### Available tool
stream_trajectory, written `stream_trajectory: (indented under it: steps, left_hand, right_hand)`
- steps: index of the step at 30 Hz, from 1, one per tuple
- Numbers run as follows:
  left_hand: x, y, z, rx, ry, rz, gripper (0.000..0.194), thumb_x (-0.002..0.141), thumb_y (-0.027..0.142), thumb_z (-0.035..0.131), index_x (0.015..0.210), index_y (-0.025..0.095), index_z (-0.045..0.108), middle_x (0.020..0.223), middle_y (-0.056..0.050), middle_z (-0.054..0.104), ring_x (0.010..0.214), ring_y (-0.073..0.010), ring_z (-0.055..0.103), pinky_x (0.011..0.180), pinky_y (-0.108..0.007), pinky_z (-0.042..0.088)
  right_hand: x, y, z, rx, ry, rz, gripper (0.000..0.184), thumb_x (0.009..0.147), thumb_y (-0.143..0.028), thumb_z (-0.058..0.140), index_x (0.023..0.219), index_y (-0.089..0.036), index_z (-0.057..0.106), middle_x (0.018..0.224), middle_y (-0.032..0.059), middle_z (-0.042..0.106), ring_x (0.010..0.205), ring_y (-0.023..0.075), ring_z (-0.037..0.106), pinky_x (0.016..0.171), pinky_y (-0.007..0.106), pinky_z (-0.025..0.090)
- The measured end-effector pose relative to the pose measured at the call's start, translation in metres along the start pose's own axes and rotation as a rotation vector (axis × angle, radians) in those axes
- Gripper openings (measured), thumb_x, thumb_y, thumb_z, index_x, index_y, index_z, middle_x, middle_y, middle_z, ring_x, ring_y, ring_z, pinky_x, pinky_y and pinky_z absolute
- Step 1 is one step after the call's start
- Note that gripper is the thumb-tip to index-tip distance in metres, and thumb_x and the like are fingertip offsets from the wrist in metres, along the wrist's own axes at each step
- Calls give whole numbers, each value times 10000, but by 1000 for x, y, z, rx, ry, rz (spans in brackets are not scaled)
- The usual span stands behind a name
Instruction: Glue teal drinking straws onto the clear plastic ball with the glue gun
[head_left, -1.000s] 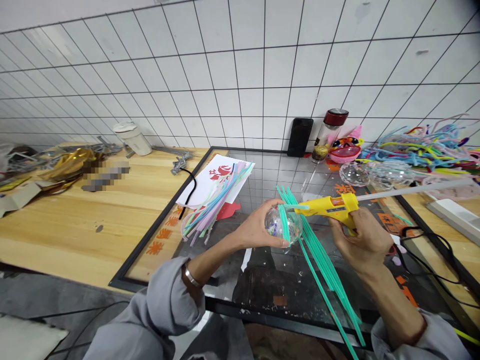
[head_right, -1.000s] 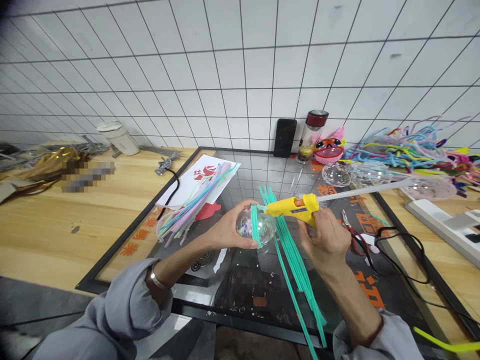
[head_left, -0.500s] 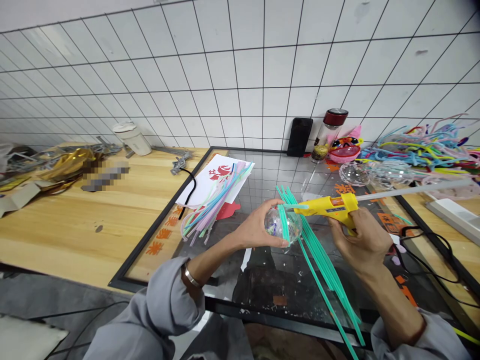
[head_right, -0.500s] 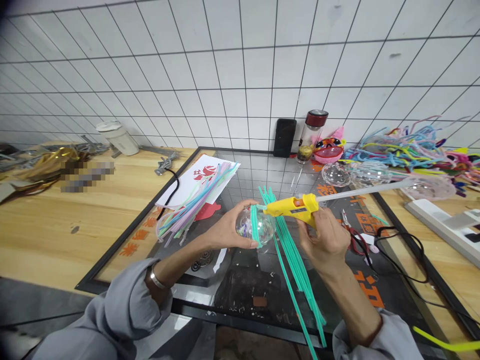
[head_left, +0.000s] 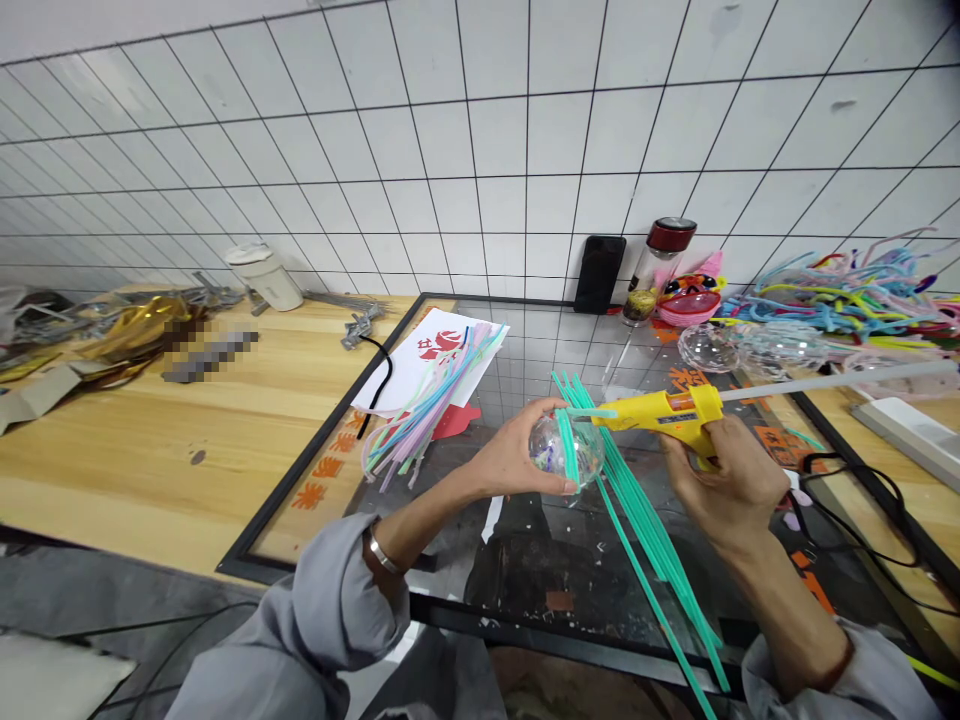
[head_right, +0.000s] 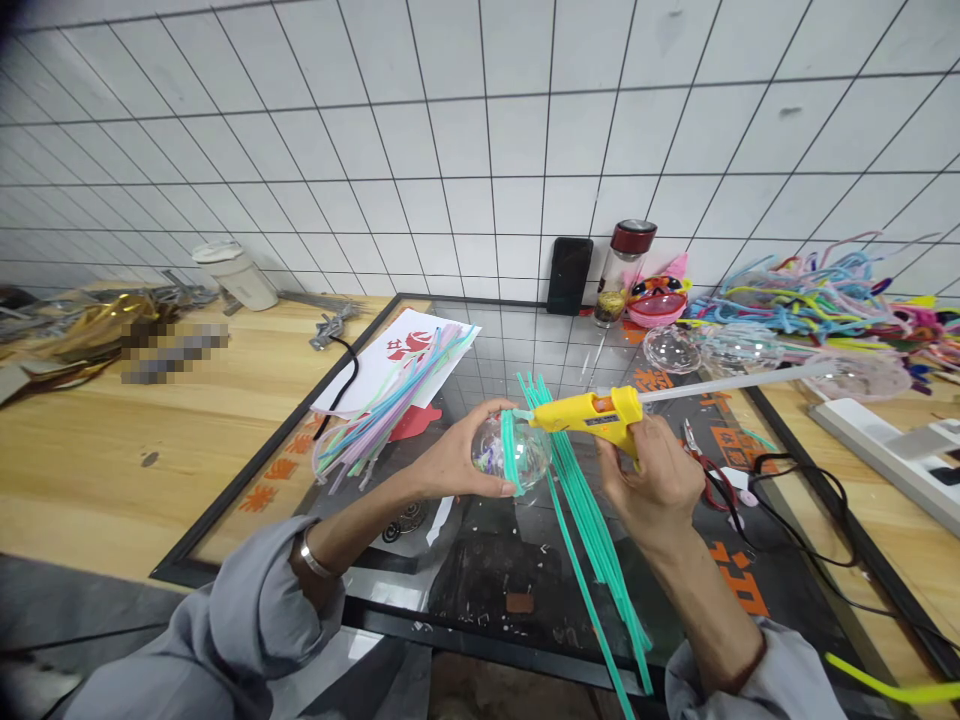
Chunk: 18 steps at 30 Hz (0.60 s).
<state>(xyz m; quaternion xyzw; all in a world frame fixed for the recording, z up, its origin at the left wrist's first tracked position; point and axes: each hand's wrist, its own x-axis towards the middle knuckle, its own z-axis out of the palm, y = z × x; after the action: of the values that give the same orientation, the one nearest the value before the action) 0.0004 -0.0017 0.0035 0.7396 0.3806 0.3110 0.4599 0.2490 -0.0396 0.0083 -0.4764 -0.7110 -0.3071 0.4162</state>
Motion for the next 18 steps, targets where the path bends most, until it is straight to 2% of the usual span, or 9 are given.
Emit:
stream_trajectory:
  steps: [18]
  left_hand:
    - [1, 0, 0, -10, -6, 10, 893, 535, 302, 866, 1331, 224, 468, 1392, -109, 511, 1267, -335, 505, 1118, -522, 363]
  right_hand:
    - [0, 0, 1, -9, 1, -39, 249, 835, -172, 634, 744, -233, 410, 636, -38, 479, 562, 113, 476, 506, 272, 309]
